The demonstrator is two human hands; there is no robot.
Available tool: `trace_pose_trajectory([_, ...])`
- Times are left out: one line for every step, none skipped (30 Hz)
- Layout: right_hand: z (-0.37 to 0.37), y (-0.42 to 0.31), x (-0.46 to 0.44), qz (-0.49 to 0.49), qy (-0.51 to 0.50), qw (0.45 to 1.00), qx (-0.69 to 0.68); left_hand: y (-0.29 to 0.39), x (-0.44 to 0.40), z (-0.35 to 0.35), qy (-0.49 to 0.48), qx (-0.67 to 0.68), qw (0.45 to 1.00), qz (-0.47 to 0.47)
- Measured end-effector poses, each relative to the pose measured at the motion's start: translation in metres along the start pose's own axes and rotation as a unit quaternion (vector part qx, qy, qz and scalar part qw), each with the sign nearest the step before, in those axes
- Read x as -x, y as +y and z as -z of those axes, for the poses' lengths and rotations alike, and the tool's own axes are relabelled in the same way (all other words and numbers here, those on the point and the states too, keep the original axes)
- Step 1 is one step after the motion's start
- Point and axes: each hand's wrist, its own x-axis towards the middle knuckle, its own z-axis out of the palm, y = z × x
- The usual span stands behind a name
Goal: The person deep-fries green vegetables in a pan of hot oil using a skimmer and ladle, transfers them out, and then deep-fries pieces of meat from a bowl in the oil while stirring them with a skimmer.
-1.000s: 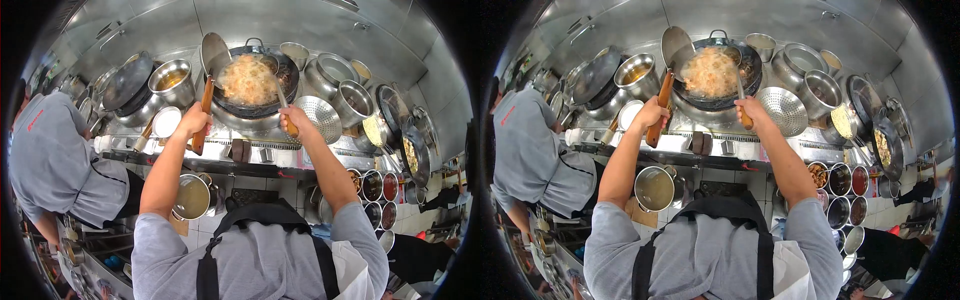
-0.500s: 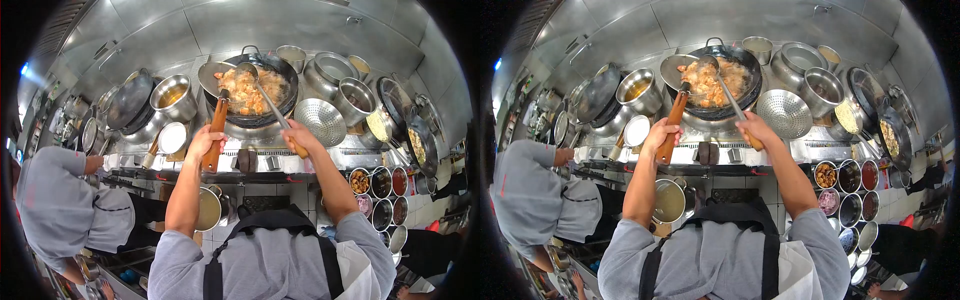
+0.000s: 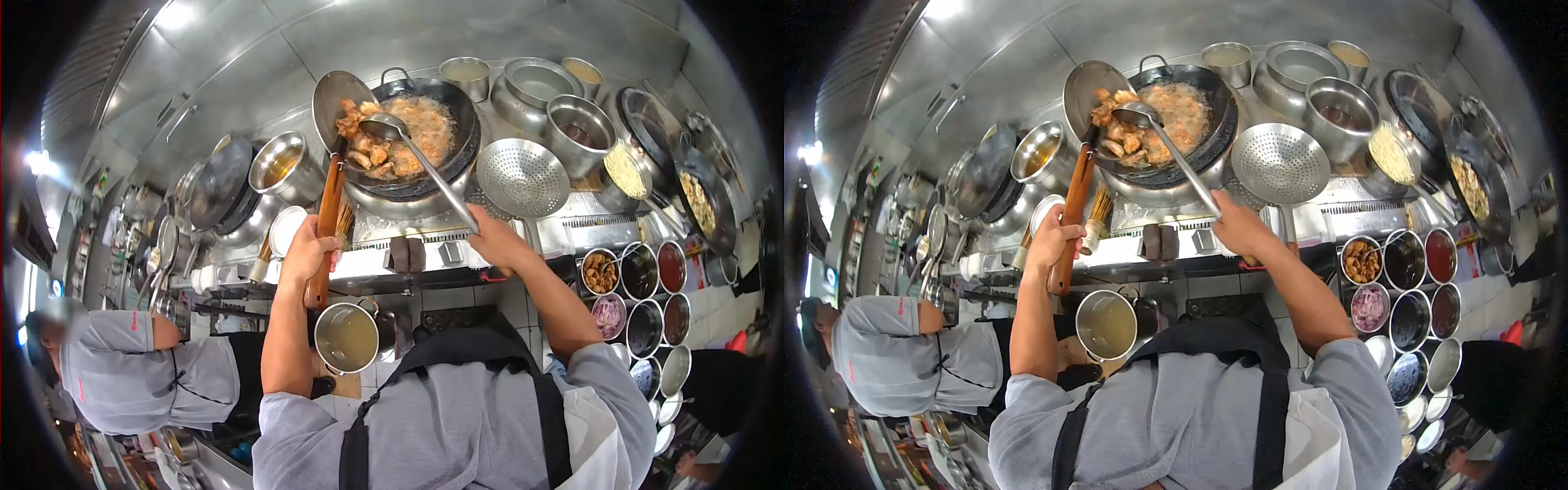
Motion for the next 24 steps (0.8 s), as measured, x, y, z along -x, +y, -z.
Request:
trace_pose_trajectory([-0.006,0.006,0.002,0.014,0.018,1.0,-0.004,0.001,0.0,0.001,0.001,-0.014,1.0,0.002])
trace_pose_trajectory([-0.014,0.012,0.004,0.029,0.037,0.999,-0.007,0.003,0.002,0.001,0.01,-0.036,0.999,0.003])
trace_pose_trajectory([-0.015,0.01,0.008,0.043,0.056,0.997,-0.009,0.009,0.005,-0.003,0.019,-0.057,0.998,0.003])
trace_pose_trajectory([-0.013,0.01,0.009,0.037,0.046,0.998,-0.023,0.011,0.007,-0.007,0.027,-0.075,0.997,0.008])
trace_pose_trajectory([-0.008,0.011,0.012,0.03,0.035,0.998,-0.036,0.01,0.008,-0.008,0.035,-0.106,0.994,0.006])
trace_pose_trajectory([-0.002,0.01,0.015,0.023,0.023,0.998,-0.049,0.011,0.009,-0.011,0.04,-0.136,0.99,0.006])
trace_pose_trajectory([0.002,0.01,0.016,0.003,0.011,0.997,-0.076,0.015,0.011,-0.014,0.046,-0.165,0.985,0.004])
trace_pose_trajectory([0.003,0.013,0.017,0.011,0.025,0.997,-0.067,0.017,0.013,-0.016,0.055,-0.193,0.98,0.002])
trace_pose_trajectory([0.004,0.016,0.019,0.019,0.039,0.997,-0.059,0.018,0.014,-0.018,0.065,-0.228,0.971,0.0])
trace_pose_trajectory([0.006,0.019,0.021,0.027,0.054,0.997,-0.05,0.019,0.014,-0.021,0.076,-0.262,0.962,-0.003])
trace_pose_trajectory([0.009,0.021,0.024,0.017,0.055,0.997,-0.058,0.02,0.013,-0.023,0.084,-0.297,0.951,-0.005])
trace_pose_trajectory([0.014,0.02,0.031,0.007,0.055,0.996,-0.065,0.022,0.013,-0.025,0.093,-0.325,0.941,-0.019])
trace_pose_trajectory([0.019,0.019,0.037,-0.004,0.055,0.996,-0.073,0.024,0.013,-0.025,0.103,-0.352,0.93,-0.031])
trace_pose_trajectory([0.023,0.021,0.043,-0.004,0.061,0.996,-0.073,0.025,0.012,-0.022,0.112,-0.379,0.918,-0.044])
trace_pose_trajectory([0.026,0.023,0.049,-0.003,0.066,0.995,-0.072,0.021,0.007,-0.017,0.119,-0.387,0.913,-0.055])
trace_pose_trajectory([0.031,0.024,0.056,-0.002,0.072,0.995,-0.07,0.019,0.003,-0.012,0.123,-0.39,0.91,-0.064])
trace_pose_trajectory([0.037,0.023,0.065,-0.012,0.07,0.996,-0.056,0.018,-0.002,-0.007,0.128,-0.393,0.908,-0.072])
trace_pose_trajectory([0.046,0.016,0.077,-0.028,0.057,0.997,-0.047,0.022,-0.005,-0.004,0.134,-0.395,0.906,-0.08])
trace_pose_trajectory([0.055,0.008,0.09,-0.042,0.044,0.997,-0.037,0.023,-0.014,0.002,0.133,-0.397,0.904,-0.083])
trace_pose_trajectory([0.062,0.003,0.099,-0.057,0.031,0.998,-0.026,0.026,-0.023,0.006,0.134,-0.422,0.892,-0.086])
trace_pose_trajectory([0.064,0.005,0.106,-0.034,0.034,0.999,-0.002,0.034,-0.031,0.006,0.134,-0.447,0.88,-0.09])
trace_pose_trajectory([0.064,0.002,0.105,-0.046,0.016,0.999,0.008,0.041,-0.039,0.008,0.134,-0.473,0.866,-0.094])
trace_pose_trajectory([0.064,-0.001,0.105,-0.058,0.0,0.998,0.018,0.043,-0.051,0.011,0.13,-0.495,0.853,-0.096])
trace_pose_trajectory([0.065,-0.003,0.105,-0.072,-0.016,0.997,0.028,0.04,-0.066,0.013,0.126,-0.517,0.841,-0.1])
